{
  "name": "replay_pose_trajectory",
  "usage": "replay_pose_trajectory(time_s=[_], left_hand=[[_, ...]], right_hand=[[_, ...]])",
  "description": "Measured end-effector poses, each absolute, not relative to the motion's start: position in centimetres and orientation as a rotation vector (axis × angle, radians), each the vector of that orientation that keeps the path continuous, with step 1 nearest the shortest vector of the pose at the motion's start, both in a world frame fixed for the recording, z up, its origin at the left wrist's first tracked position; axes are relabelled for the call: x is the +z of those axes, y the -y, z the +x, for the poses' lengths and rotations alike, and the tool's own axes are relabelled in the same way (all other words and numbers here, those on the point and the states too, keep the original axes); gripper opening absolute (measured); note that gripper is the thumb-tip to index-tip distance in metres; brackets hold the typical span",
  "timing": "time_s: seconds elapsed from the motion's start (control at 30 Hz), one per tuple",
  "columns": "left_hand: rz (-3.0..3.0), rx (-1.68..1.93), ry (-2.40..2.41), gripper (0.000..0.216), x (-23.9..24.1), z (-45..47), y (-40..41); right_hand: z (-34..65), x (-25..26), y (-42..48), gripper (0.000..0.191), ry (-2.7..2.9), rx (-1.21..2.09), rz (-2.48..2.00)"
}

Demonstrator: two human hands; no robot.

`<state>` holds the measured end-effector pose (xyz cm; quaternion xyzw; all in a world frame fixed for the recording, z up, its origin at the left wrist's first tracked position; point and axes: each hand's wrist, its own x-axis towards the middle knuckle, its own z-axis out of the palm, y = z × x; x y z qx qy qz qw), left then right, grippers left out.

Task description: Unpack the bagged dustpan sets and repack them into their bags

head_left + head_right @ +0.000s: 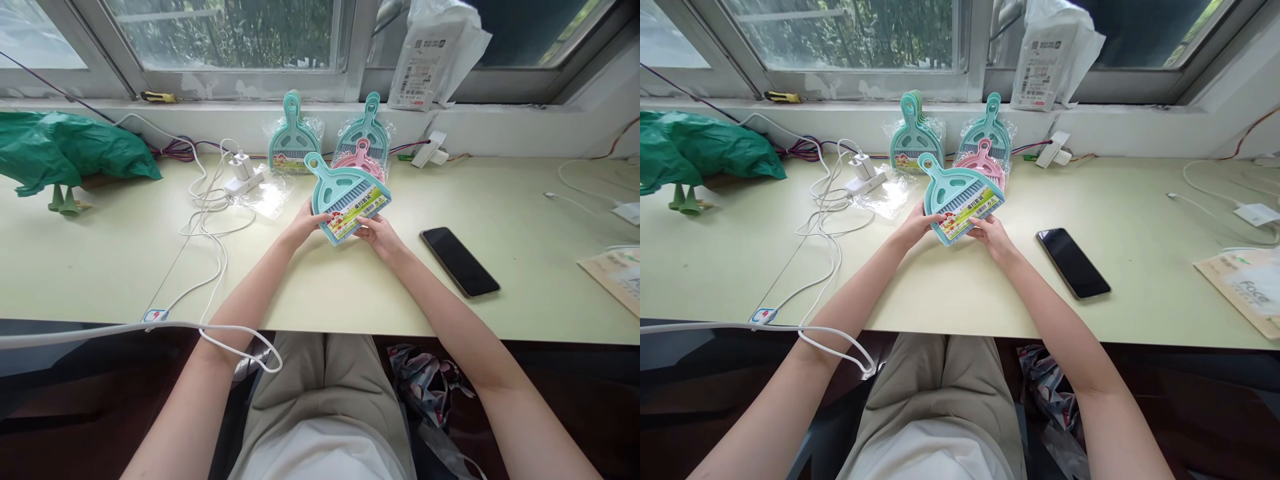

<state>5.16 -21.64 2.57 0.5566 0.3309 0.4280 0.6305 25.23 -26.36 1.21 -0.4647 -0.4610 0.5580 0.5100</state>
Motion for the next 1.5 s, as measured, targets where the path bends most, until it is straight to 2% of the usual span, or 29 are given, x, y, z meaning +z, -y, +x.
replay_pose_trajectory(time_s=[0.37, 1.07, 1.5], left_hand=[[1.281, 0.993, -0.745, 0.071, 2.4, 5.3, 21.5], [1.319, 0.971, -0.741, 0.075, 2.5, 5.2, 21.6], [1.304, 0.982, -0.741, 0.077, 2.6, 5.3, 21.7]], right_hand=[[24.2, 1.5, 27.0, 0.05, 1.17, 1.295, -1.093], [24.3, 1.0, 26.8, 0.027, 1.028, 1.335, -1.028], [24.1, 1.0, 26.7, 0.024, 0.923, 1.355, -0.966]])
